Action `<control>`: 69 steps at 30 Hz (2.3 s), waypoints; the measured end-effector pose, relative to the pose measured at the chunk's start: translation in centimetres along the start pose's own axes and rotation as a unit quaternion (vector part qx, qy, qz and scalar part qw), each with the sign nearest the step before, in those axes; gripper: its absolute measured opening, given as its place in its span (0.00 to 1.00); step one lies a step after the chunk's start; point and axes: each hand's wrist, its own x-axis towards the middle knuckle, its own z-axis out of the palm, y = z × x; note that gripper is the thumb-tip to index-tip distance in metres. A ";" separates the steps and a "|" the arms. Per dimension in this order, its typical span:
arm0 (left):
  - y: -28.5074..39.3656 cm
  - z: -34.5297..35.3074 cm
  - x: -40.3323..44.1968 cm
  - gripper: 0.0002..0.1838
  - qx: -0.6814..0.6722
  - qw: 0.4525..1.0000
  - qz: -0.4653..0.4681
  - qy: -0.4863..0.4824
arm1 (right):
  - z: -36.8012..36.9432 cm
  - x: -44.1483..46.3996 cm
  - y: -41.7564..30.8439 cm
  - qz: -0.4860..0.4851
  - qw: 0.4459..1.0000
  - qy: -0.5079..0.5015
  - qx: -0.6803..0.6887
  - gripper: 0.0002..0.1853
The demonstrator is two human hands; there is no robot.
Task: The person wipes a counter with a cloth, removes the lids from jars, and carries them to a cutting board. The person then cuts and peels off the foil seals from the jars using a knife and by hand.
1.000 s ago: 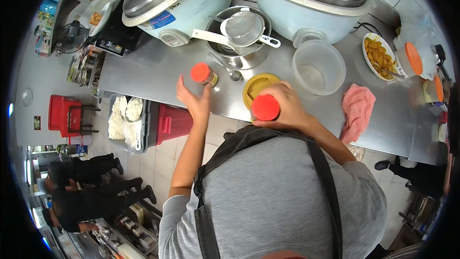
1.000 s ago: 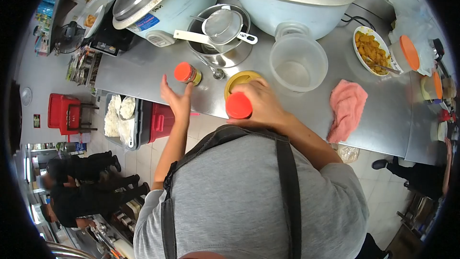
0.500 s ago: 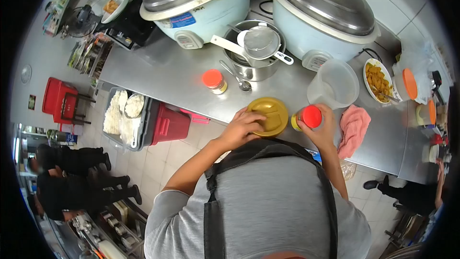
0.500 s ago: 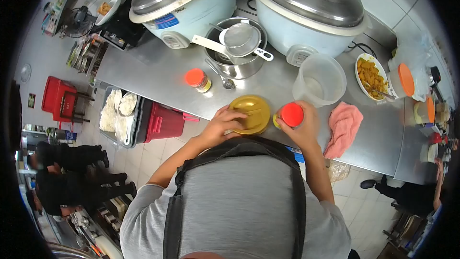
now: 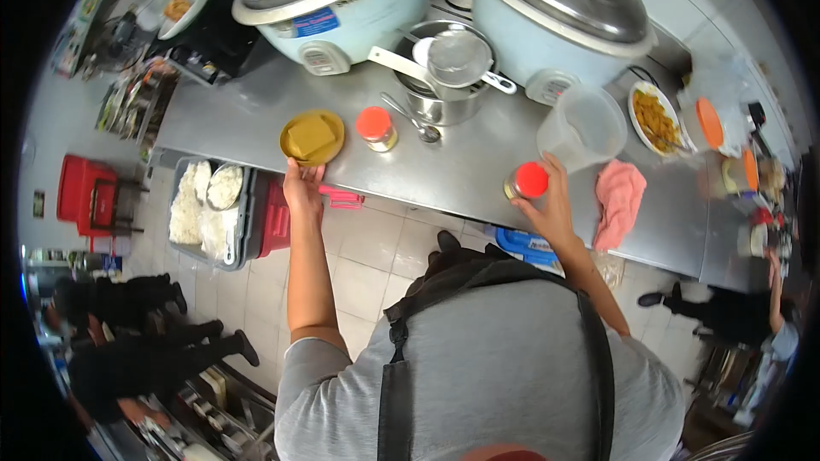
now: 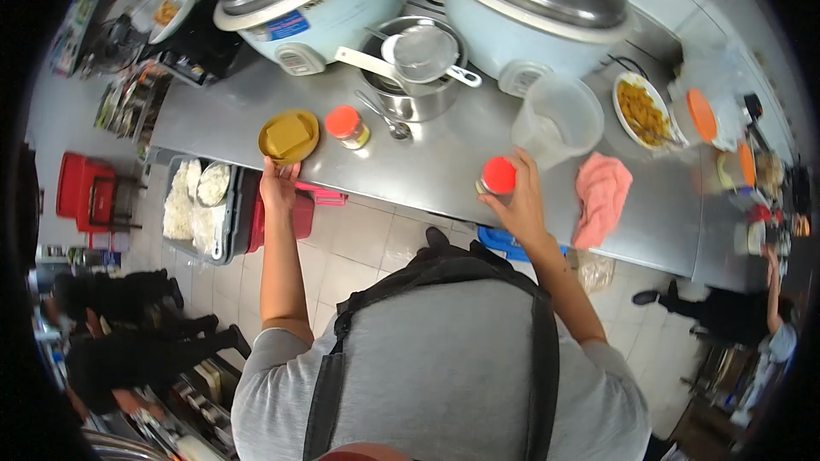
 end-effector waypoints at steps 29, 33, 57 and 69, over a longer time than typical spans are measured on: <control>-16.2 21.2 -26.4 0.48 0.453 0.795 0.233 -0.330 | -17.9 -1.6 20.5 0.015 0.965 0.193 -0.178 0.31; -18.3 22.0 -26.4 0.53 0.472 0.799 0.205 -0.312 | -13.3 3.3 14.5 -0.133 0.987 0.086 0.022 0.32; -22.0 24.1 -26.3 0.48 0.389 0.871 0.181 -0.240 | -13.2 7.5 13.1 -0.198 0.976 0.003 0.088 0.40; -21.8 22.7 -26.2 0.47 0.420 0.860 0.151 -0.246 | -15.9 7.6 11.9 -0.252 0.968 -0.012 0.007 0.17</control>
